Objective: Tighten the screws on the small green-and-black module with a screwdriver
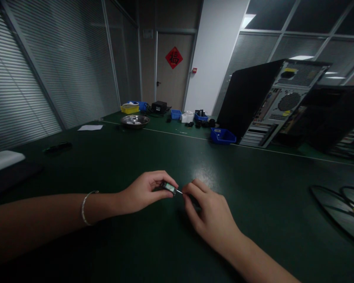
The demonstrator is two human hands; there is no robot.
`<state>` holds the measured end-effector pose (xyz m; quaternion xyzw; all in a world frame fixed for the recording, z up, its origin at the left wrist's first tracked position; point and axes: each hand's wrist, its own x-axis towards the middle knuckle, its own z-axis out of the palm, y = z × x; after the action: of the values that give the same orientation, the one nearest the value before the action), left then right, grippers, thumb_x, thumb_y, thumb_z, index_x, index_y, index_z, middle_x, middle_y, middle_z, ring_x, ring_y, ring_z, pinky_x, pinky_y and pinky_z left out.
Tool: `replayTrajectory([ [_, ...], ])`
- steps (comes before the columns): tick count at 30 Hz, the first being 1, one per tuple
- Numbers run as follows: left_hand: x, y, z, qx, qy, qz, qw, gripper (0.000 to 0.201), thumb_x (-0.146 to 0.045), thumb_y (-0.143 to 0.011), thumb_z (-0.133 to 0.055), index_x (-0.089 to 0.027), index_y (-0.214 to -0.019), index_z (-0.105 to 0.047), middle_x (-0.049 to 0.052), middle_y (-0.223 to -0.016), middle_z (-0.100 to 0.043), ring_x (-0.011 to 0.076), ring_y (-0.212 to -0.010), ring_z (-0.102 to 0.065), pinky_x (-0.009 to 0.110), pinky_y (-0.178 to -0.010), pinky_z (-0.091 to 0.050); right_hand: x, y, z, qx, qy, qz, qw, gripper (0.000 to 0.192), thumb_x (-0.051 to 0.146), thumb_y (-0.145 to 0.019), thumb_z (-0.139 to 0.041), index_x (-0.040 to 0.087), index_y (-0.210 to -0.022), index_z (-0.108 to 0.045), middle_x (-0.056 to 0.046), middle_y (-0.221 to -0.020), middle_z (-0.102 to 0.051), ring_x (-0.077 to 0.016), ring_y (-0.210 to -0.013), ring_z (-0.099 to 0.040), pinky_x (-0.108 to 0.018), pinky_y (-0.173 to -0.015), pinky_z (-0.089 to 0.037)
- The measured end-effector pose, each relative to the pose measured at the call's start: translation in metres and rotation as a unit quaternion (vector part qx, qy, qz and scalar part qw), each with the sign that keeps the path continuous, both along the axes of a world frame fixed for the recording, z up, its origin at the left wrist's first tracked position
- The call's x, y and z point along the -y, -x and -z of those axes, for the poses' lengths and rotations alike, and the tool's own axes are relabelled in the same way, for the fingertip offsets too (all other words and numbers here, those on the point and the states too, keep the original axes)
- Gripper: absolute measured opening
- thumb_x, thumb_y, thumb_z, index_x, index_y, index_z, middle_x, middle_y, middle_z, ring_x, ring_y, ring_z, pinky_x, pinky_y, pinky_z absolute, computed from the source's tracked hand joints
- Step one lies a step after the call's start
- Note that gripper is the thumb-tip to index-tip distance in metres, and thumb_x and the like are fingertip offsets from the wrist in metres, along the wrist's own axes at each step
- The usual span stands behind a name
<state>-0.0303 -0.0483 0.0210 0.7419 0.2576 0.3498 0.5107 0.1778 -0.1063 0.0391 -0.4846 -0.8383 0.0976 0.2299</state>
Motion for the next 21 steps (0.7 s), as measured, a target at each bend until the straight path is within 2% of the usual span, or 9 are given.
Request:
replayTrajectory([
  [2,0.0010,0.0011,-0.0011,-0.018,-0.033,-0.009,0.999,0.020,-0.017,-0.079,-0.070,-0.016,-0.099,-0.070,0.006,-0.097,-0.065,0.0199,-0.095,-0.062,0.034,-0.087,-0.049,0.0007,0.0005,-0.0004,-0.002,0.002,0.000,1.000,0.015,0.019,-0.092,-0.046,0.023,-0.097,-0.059,-0.005,-0.091,-0.061,-0.0164,-0.069,-0.060,-0.029,-0.061,-0.049],
  [4,0.0013,0.0014,-0.0017,-0.015,-0.031,-0.010,0.999,0.020,-0.018,-0.079,-0.071,-0.016,-0.099,-0.071,0.006,-0.095,-0.066,0.0198,-0.093,-0.063,0.033,-0.085,-0.049,0.0009,0.0014,-0.0003,-0.014,0.010,-0.002,1.000,0.015,0.019,-0.093,-0.045,0.022,-0.096,-0.059,-0.004,-0.090,-0.060,-0.0170,-0.070,-0.060,-0.029,-0.062,-0.049],
  [11,0.0003,-0.0017,-0.0017,0.062,0.094,0.013,0.994,0.022,-0.009,-0.073,-0.073,-0.013,-0.094,-0.072,0.004,-0.090,-0.069,0.0171,-0.088,-0.065,0.033,-0.085,-0.051,-0.0016,0.0049,0.0027,-0.101,0.031,-0.025,0.994,0.015,0.021,-0.095,-0.044,0.021,-0.090,-0.059,-0.003,-0.083,-0.061,-0.0179,-0.075,-0.059,-0.030,-0.066,-0.048],
  [21,-0.0013,-0.0039,-0.0027,0.096,0.174,0.033,0.980,0.023,-0.009,-0.069,-0.076,-0.012,-0.092,-0.072,0.004,-0.083,-0.070,0.0159,-0.080,-0.067,0.034,-0.083,-0.053,0.0001,0.0091,-0.0012,-0.155,0.065,-0.031,0.985,0.017,0.024,-0.096,-0.045,0.021,-0.092,-0.061,-0.003,-0.085,-0.065,-0.0173,-0.075,-0.061,-0.029,-0.066,-0.050],
])
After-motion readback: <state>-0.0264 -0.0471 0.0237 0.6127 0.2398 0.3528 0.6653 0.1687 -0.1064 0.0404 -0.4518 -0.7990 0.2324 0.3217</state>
